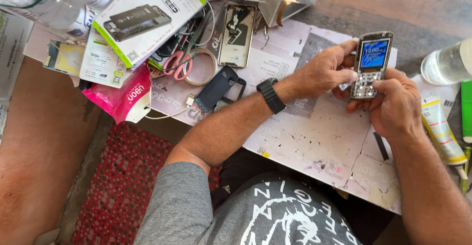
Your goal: The person cleans a small black phone battery with a green pen and a toothbrush, then inserts it into a silver feature phone. The person presses buttons on the phone to turn it on and navigate the menu.
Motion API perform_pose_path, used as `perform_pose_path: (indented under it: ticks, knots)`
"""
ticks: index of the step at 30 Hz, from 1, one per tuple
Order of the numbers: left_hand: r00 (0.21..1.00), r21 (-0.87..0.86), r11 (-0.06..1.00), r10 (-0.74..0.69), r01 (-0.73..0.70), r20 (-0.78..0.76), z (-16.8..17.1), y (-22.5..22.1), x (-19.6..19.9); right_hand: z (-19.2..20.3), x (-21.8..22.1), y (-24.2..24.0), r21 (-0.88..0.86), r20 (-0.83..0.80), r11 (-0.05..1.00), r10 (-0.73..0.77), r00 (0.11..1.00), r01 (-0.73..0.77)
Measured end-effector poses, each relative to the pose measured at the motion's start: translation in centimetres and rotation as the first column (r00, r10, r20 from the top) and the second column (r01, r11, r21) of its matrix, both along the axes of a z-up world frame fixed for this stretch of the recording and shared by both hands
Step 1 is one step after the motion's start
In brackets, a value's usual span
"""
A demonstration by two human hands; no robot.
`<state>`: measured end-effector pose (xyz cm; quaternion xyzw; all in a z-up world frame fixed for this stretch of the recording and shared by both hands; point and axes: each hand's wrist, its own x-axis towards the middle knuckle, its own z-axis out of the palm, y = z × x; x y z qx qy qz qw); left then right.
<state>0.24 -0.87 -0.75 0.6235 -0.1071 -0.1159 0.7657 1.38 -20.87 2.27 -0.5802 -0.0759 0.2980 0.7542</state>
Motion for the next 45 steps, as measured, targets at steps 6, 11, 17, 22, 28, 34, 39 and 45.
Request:
perform_pose_path:
  ticks: [6, 11, 17, 22, 28, 34, 39, 45]
  knots:
    - [0.97, -0.099, 0.994, -0.014, 0.039, 0.242, -2.2, 0.2, 0.6, 0.1, 0.0, 0.1, 0.012, -0.034, 1.0, -0.014, 0.999, 0.015]
    - [0.997, -0.073, 0.997, -0.033, 0.038, 0.069, -0.8, 0.8, -0.3, -1.6, 0.3, -0.7, 0.058, -0.031, 0.998, -0.021, 0.999, 0.023]
    - [0.998, -0.061, 0.997, -0.033, 0.036, 0.057, 0.7, 0.4, -0.6, -0.8, -0.5, -0.3, -0.038, 0.091, 0.999, -0.023, 0.996, 0.027]
    - [0.997, -0.061, 0.997, -0.034, 0.038, 0.064, 0.4, 0.4, -0.9, -0.5, -0.7, 0.2, -0.067, 0.103, 0.997, -0.043, 0.994, 0.05]
    - [0.974, -0.012, 0.999, -0.034, 0.037, 0.224, 0.0, 0.0, -0.9, -0.1, -0.7, -0.1, -0.082, 0.088, 0.994, -0.062, 0.994, 0.07]
    - [0.989, 0.011, 1.0, -0.028, 0.027, 0.147, 0.7, -0.2, -1.0, 0.3, -0.7, 0.3, -0.07, 0.023, 0.992, -0.108, 0.994, 0.109]
    - [0.993, 0.054, 0.999, -0.016, 0.009, 0.118, 0.9, -0.5, -1.4, 0.3, -0.8, 0.4, -0.106, 0.014, 0.985, -0.134, 0.991, 0.135]
    - [0.996, 0.057, 0.998, -0.005, 0.0, 0.088, 0.8, -0.6, -1.4, -0.5, -1.0, 0.3, -0.104, 0.058, 0.985, -0.134, 0.989, 0.14]
